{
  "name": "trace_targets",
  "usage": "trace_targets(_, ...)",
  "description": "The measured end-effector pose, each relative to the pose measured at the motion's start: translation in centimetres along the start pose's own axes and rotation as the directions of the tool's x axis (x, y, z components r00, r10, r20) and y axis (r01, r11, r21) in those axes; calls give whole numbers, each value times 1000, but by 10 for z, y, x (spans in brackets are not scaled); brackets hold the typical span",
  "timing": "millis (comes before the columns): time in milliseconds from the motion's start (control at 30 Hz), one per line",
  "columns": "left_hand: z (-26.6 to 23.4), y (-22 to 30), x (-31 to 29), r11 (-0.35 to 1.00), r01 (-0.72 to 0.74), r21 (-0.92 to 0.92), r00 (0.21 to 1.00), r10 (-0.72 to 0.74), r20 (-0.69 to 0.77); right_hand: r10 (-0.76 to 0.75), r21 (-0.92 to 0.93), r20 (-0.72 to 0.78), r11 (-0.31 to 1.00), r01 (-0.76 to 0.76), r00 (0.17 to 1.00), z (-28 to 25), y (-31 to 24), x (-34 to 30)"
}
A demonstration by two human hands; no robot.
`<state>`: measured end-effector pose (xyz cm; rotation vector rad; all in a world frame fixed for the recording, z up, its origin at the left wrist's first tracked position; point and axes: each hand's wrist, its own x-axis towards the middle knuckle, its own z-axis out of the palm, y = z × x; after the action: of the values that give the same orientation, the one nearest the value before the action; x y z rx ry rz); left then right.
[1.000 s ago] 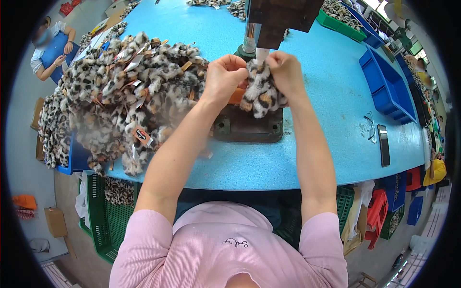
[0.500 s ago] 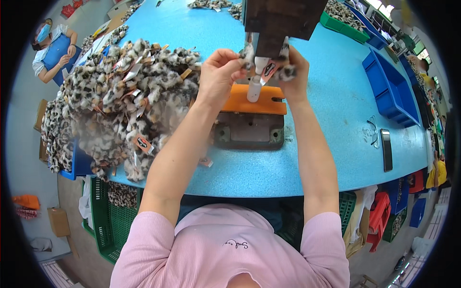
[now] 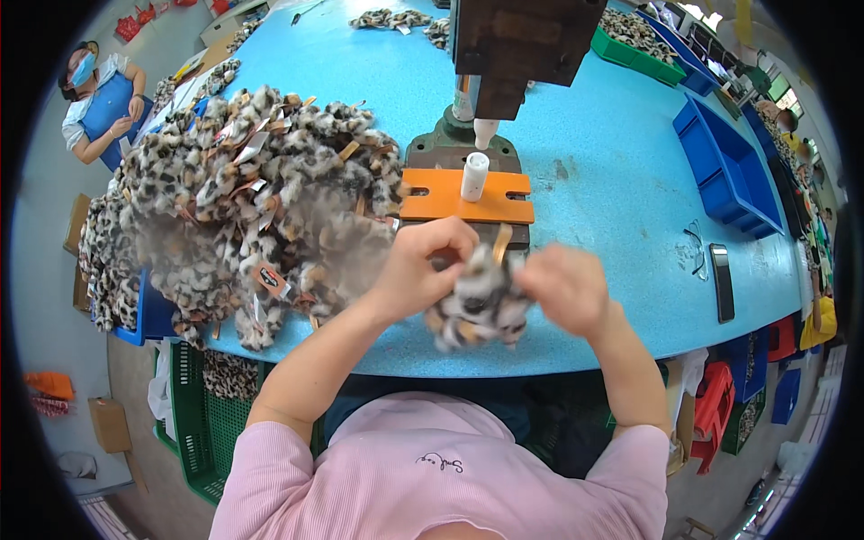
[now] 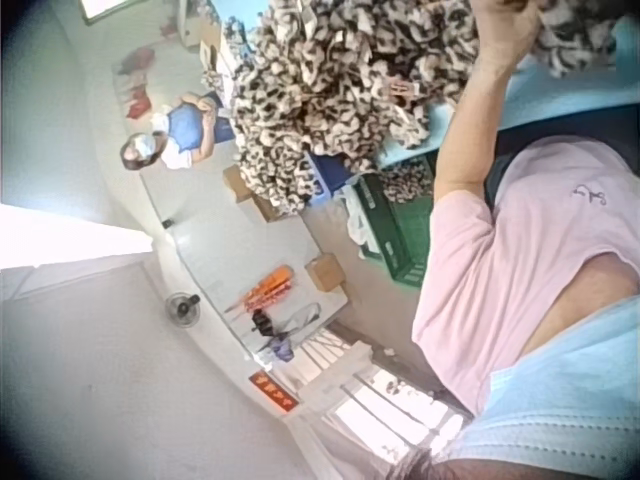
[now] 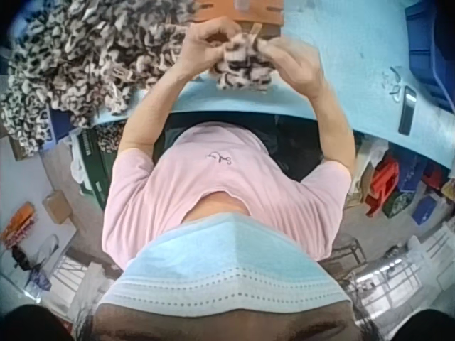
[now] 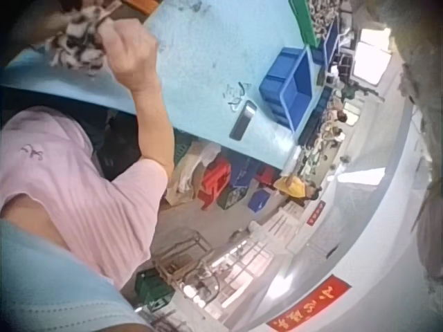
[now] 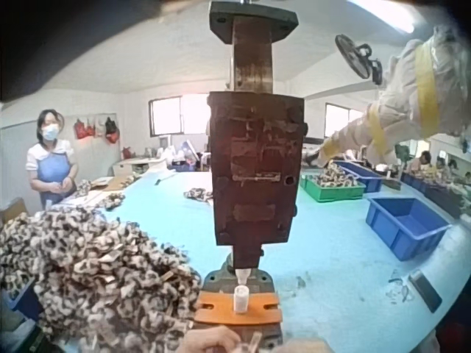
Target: The recorder uses a mechanical press to attach components to plush leopard-print toy parts and then sorts the finished parts into large green crates.
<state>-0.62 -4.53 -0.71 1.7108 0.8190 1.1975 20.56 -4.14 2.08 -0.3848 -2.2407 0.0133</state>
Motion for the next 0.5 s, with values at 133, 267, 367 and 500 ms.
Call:
trace_targets(133, -8, 22, 0, 971, -234, -43, 972, 233, -35, 307, 252, 94, 913, -321, 947, -10, -13, 15)
trace_targets(267, -9, 15, 3, 924, 29, -381, 999, -34, -6, 587, 821, 194, 342, -458, 786, 13, 21, 0)
trace_targets(367, -9, 5, -1, 860, 51, -508, 991, -108, -83, 529, 712, 398, 337, -616, 749, 24, 9, 5)
trace_targets(500, -7, 2, -5, 616, 110, -780, 967, -246, -58, 710, 877, 262, 107, -468, 653, 43, -1, 5)
